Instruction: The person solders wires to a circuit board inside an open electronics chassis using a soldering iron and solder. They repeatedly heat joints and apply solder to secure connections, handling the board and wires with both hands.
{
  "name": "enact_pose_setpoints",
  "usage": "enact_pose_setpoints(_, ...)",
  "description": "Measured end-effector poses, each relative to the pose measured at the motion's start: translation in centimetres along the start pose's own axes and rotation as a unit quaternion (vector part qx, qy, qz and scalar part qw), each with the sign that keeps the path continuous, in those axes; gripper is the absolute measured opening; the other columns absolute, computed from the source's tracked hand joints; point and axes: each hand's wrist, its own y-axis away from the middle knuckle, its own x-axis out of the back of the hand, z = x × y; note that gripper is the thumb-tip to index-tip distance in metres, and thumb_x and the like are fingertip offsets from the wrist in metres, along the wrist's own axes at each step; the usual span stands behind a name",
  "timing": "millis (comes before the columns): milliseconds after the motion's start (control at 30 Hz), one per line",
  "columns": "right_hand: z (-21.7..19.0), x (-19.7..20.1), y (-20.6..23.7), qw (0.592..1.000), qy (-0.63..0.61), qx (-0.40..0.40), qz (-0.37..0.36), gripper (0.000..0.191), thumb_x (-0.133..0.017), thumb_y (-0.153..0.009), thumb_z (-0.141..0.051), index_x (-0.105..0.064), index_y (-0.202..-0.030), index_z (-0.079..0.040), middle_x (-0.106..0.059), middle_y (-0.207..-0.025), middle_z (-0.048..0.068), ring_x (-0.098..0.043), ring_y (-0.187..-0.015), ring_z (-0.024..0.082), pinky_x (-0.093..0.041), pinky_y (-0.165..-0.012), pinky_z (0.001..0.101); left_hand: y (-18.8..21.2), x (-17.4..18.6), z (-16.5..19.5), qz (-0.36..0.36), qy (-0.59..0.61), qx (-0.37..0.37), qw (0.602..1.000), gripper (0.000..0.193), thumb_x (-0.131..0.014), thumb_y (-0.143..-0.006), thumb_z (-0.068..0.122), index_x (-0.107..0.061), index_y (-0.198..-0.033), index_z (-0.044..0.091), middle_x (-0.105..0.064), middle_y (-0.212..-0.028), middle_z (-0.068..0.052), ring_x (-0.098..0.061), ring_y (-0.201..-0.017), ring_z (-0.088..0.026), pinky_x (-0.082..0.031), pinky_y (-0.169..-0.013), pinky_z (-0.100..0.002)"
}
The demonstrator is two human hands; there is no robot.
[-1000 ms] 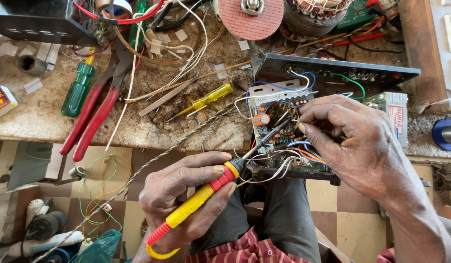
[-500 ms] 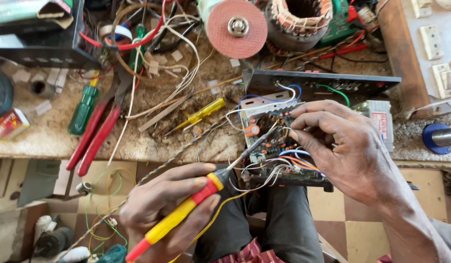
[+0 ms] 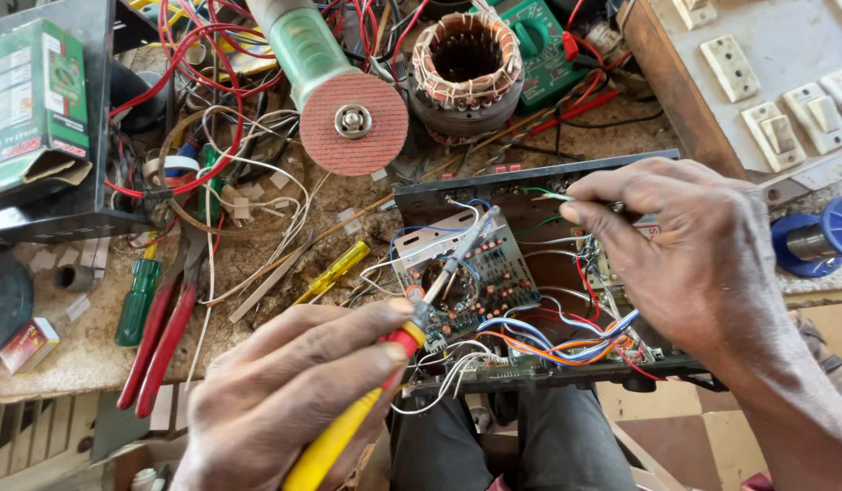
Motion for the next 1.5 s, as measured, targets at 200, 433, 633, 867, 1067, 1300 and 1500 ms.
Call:
enact_pose_setpoints(200, 1.1, -0.8, -0.6, 0.990, 0.114, 0.079, -0.018, 0.014, -0.078, -0.086, -0.017, -0.079, -0.094, -0.006, -0.070, -0.094, 0.012, -0.066, -0.091, 0.033, -0.052, -0.075, 0.0420, -1.5, -1.5, -0.8, -0.078, -0.006, -0.032, 0.996, 0.031, -0.079, -0.082, -0.001, -0.066, -0.110, -0.002, -0.070, -0.117, -0.023, -0.075, -0.097, -0.035, -0.062, -0.079, -0.041)
enact_pose_setpoints(433, 1.9, -1.0, -1.5, 0.991, 0.064, 0.086, -0.085, 0.014, -0.075, -0.089, -0.012, -0.073, -0.099, -0.001, -0.069, -0.096, 0.013, -0.068, -0.088, 0.034, -0.054, -0.076, 0.0438, -1.8, -1.6, -1.5, -0.099, -0.008, -0.033, 0.994, 0.034, -0.078, -0.083, -0.001, -0.065, -0.114, -0.003, -0.070, -0.119, -0.023, -0.075, -0.097, -0.035, -0.062, -0.080, -0.041)
enact_pose_setpoints(633, 1.7, -0.9, -1.2, 0.988, 0.066, 0.108, -0.089, 0.015, -0.070, -0.086, -0.006, -0.069, -0.100, -0.001, -0.070, -0.102, 0.014, -0.068, -0.094, 0.036, -0.053, -0.081, 0.0438, -1.8, -1.2, -1.7, -0.081, -0.007, -0.025, 0.996, 0.031, -0.079, -0.082, 0.000, -0.066, -0.110, -0.004, -0.070, -0.115, -0.023, -0.076, -0.096, -0.034, -0.063, -0.079, -0.040)
enact_pose_setpoints(867, 1.2, -1.5, -1.7, 0.987, 0.095, 0.035, -0.121, 0.016, -0.076, -0.087, -0.018, -0.071, -0.099, -0.009, -0.069, -0.082, 0.010, -0.067, -0.078, 0.031, -0.051, -0.072, 0.0436, -1.9, -1.0, -1.6, -0.079, -0.004, -0.001, 0.997, 0.029, -0.079, -0.083, 0.000, -0.066, -0.108, -0.002, -0.071, -0.116, -0.023, -0.076, -0.098, -0.035, -0.063, -0.080, -0.041)
enact_pose_setpoints(1067, 1.6, -2.3, -2.4, 0.991, 0.039, -0.071, -0.107, 0.024, -0.081, -0.079, -0.022, -0.063, -0.088, -0.008, -0.066, -0.067, 0.009, -0.066, -0.061, 0.029, -0.050, -0.058, 0.0439, -2.7, -0.4, -2.4, -0.161, -0.012, -0.043, 0.986, 0.033, -0.070, -0.086, 0.008, -0.065, -0.116, -0.004, -0.069, -0.123, -0.022, -0.072, -0.106, -0.038, -0.059, -0.090, -0.049)
enact_pose_setpoints(1300, 1.8, -2.7, -2.6, 0.978, 0.119, -0.099, -0.140, 0.031, -0.081, -0.081, -0.031, -0.058, -0.078, -0.009, -0.064, -0.063, 0.014, -0.066, -0.064, 0.036, -0.048, -0.061, 0.0485, -4.1, -0.3, -3.1, -0.210, -0.014, -0.050, 0.976, 0.045, -0.065, -0.083, 0.021, -0.065, -0.119, -0.004, -0.068, -0.128, -0.022, -0.070, -0.112, -0.038, -0.058, -0.092, -0.047)
enact_pose_setpoints(1500, 2.1, -2.8, -2.5, 0.988, 0.093, -0.054, -0.110, 0.027, -0.079, -0.077, -0.023, -0.057, -0.071, -0.009, -0.059, -0.058, 0.013, -0.064, -0.062, 0.037, -0.047, -0.059, 0.0501, -4.8, -0.7, -3.5, -0.239, -0.019, -0.055, 0.969, 0.049, -0.065, -0.081, 0.024, -0.064, -0.121, -0.004, -0.068, -0.131, -0.021, -0.068, -0.115, -0.038, -0.056, -0.094, -0.047)
